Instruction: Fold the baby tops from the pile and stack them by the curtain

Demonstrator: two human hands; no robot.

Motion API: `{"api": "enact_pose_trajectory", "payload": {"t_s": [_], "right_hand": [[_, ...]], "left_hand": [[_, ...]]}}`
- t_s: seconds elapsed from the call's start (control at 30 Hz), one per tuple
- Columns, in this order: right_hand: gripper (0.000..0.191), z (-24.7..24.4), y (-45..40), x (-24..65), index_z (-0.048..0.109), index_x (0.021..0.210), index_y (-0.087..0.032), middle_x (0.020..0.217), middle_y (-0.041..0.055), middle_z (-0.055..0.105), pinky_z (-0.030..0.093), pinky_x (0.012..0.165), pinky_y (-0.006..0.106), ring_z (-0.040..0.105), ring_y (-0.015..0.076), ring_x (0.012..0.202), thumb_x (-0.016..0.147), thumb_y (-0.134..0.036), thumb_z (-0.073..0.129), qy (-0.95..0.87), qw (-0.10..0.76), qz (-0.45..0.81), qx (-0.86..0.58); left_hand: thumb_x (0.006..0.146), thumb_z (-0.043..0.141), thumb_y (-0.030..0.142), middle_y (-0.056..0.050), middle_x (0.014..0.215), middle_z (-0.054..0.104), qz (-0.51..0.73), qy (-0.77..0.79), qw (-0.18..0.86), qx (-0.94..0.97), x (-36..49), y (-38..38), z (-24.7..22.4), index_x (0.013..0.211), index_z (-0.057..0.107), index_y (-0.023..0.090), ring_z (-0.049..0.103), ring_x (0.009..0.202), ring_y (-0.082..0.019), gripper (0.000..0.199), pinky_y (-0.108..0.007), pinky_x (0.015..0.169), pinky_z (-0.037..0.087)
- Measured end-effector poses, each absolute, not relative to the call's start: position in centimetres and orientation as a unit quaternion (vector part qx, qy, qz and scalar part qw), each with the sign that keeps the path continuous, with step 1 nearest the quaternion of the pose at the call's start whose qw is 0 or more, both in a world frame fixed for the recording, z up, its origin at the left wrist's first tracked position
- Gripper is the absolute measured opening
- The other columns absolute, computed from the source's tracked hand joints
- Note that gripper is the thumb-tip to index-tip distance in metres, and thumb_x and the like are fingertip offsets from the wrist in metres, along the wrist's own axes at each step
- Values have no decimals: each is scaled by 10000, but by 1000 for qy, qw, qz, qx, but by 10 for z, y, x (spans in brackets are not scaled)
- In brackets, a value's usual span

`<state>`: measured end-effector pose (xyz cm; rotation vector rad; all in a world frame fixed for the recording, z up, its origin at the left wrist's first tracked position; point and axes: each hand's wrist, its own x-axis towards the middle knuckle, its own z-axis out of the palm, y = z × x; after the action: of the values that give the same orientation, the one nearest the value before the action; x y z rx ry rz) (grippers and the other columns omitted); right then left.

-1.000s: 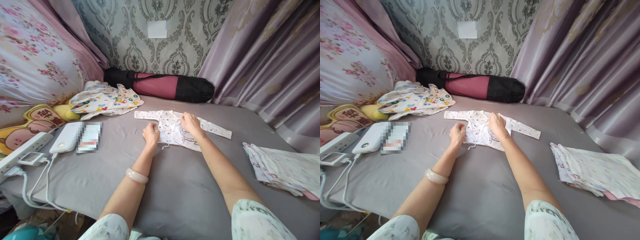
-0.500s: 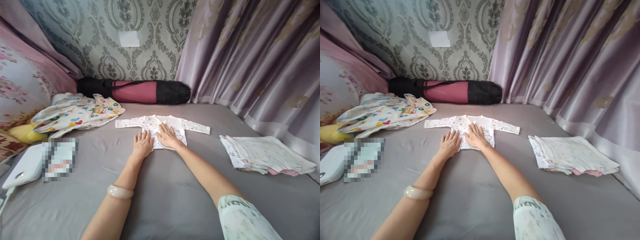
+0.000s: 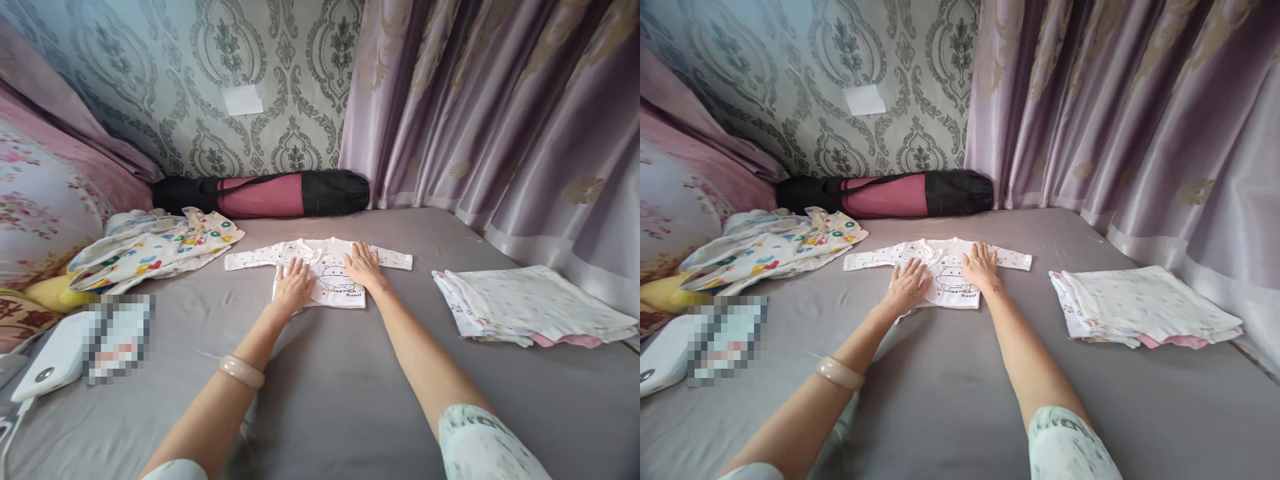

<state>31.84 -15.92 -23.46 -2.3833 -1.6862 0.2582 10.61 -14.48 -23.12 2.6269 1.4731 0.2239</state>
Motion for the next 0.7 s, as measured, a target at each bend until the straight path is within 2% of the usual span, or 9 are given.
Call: {"api": "enact_pose_trajectory", "payload": {"t_s": [0.1, 0.3, 0.4, 0.5, 0.57, 0.7], "right_hand": [[665, -246, -160, 324, 197, 1545, -65, 1622, 135, 119, 0, 1189, 499, 67, 245, 1495, 1006, -454, 159, -582, 83, 88, -804], [642, -248, -157, 326, 227, 1539, -84, 1620, 132, 143, 43, 1188, 493, 94, 253, 1492, 1010, -445, 175, -590, 94, 120, -793], [577, -236, -157, 342, 313, 1515, -136, 1585, 101, 290, 168, 1179, 419, 246, 225, 1456, 1006, -389, 214, -580, 147, 142, -789], [498, -225, -163, 371, 466, 1428, -154, 1448, 117, 506, 324, 1087, 338, 457, 217, 1324, 965, -246, 306, -513, 196, 75, -832], [451, -223, -172, 393, 586, 1312, -156, 1320, 144, 602, 365, 1032, 374, 527, 252, 1236, 930, -182, 349, -443, 203, 14, -873], [381, -232, -186, 426, 700, 1130, -174, 1153, 183, 656, 343, 996, 505, 523, 313, 1182, 886, -140, 410, -328, 178, -31, -927]], "left_hand": [[977, 339, 343, -93, 1560, 351, 74, 432, 73, 896, 131, -143, -234, 1380, 446, 246, 203, 1481, -259, 428, -524, 1195, 116], [962, 283, 204, -105, 1537, 387, 49, 394, 114, 911, 170, -130, -238, 1406, 414, 195, 238, 1468, -254, 463, -515, 1189, 164], [929, 318, 148, -92, 1518, 413, 49, 372, 126, 918, 185, -119, -243, 1397, 418, 198, 279, 1451, -244, 481, -478, 1184, 210], [901, 355, 115, -111, 1475, 458, 70, 339, 123, 930, 196, -106, -249, 1356, 460, 185, 345, 1414, -231, 472, -434, 1171, 261], [895, 366, 112, -118, 1417, 510, 85, 316, 124, 937, 202, -97, -251, 1306, 502, 177, 411, 1365, -222, 438, -401, 1144, 318], [896, 391, 145, -123, 1337, 565, 113, 293, 140, 939, 214, -80, -253, 1234, 555, 164, 492, 1287, -218, 375, -357, 1084, 401]]}}
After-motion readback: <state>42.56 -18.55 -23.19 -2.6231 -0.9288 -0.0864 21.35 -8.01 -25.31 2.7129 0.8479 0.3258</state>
